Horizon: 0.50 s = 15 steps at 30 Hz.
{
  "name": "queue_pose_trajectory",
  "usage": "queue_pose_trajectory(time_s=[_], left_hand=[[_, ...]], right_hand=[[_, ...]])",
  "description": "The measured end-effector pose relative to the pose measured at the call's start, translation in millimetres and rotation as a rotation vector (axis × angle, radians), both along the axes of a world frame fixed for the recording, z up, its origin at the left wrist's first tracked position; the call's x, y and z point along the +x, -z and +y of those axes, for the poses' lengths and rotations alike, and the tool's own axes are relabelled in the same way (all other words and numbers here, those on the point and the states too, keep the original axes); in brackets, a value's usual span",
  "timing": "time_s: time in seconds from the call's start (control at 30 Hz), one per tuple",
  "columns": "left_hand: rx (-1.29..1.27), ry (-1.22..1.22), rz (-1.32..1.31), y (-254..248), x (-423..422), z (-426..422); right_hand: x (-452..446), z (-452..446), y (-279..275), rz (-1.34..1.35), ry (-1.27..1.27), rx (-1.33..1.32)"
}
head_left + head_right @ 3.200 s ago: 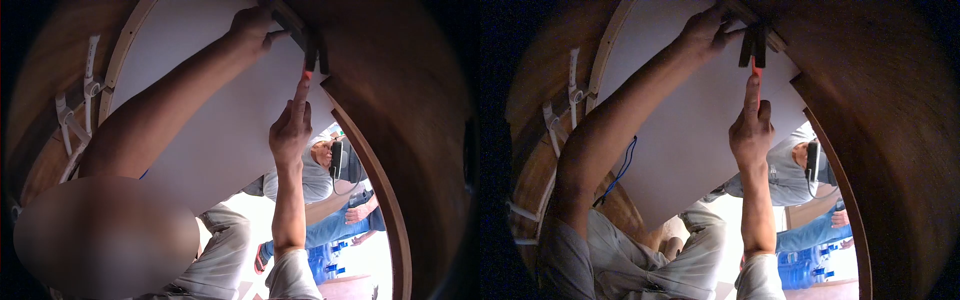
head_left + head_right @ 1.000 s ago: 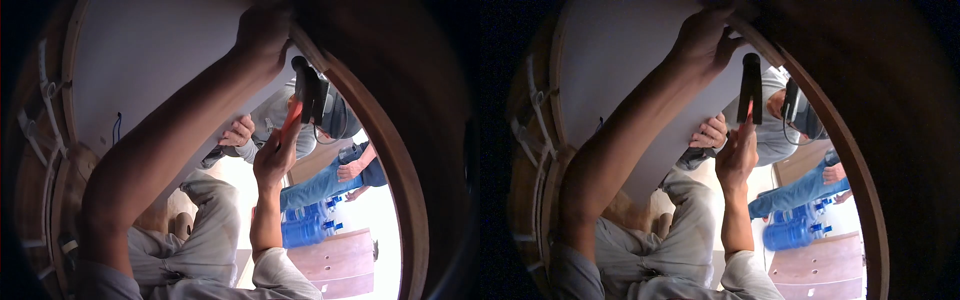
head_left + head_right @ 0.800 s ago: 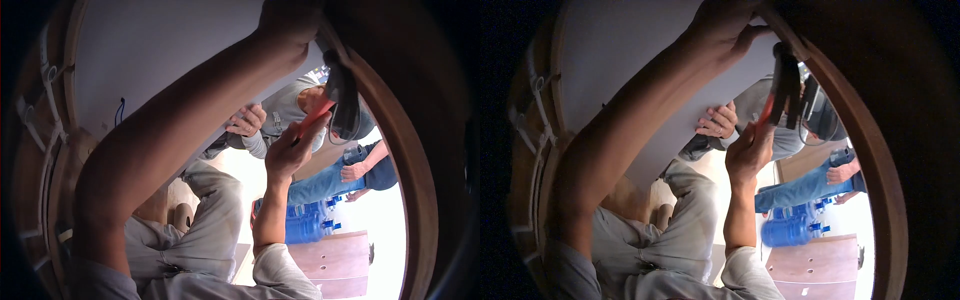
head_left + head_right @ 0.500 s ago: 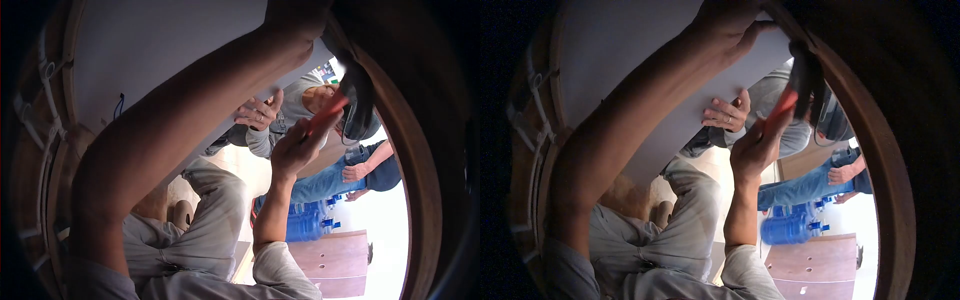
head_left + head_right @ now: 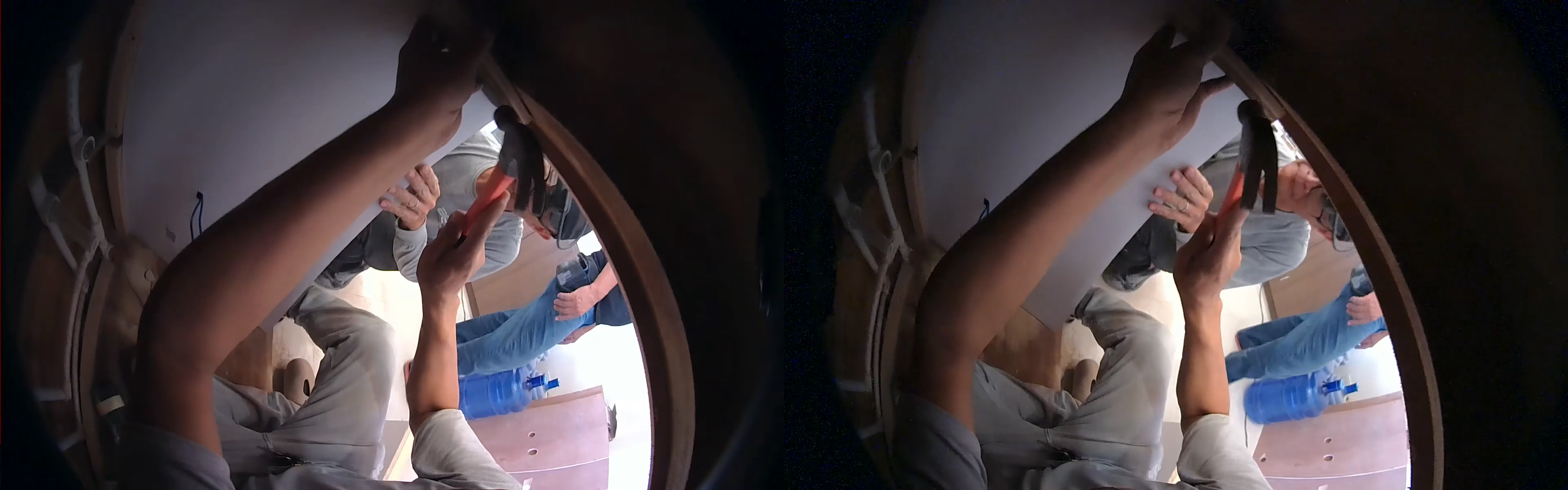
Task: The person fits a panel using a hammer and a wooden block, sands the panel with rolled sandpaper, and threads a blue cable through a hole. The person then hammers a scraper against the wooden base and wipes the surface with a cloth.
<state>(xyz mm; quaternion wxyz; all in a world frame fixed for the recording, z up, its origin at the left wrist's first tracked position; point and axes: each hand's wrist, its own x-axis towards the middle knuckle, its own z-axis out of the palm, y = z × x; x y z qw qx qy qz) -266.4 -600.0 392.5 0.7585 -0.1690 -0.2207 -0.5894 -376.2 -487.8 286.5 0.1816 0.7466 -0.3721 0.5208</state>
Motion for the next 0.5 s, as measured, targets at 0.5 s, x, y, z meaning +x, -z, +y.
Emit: queue_pose_trajectory(time_s=[0.5], left_hand=[[0.091, 0.016, -0.11, 0.8, -40.9, -55.2]], right_hand=[[-33.5, -54.6, -1.3, 0.128, 0.173, -0.155]])
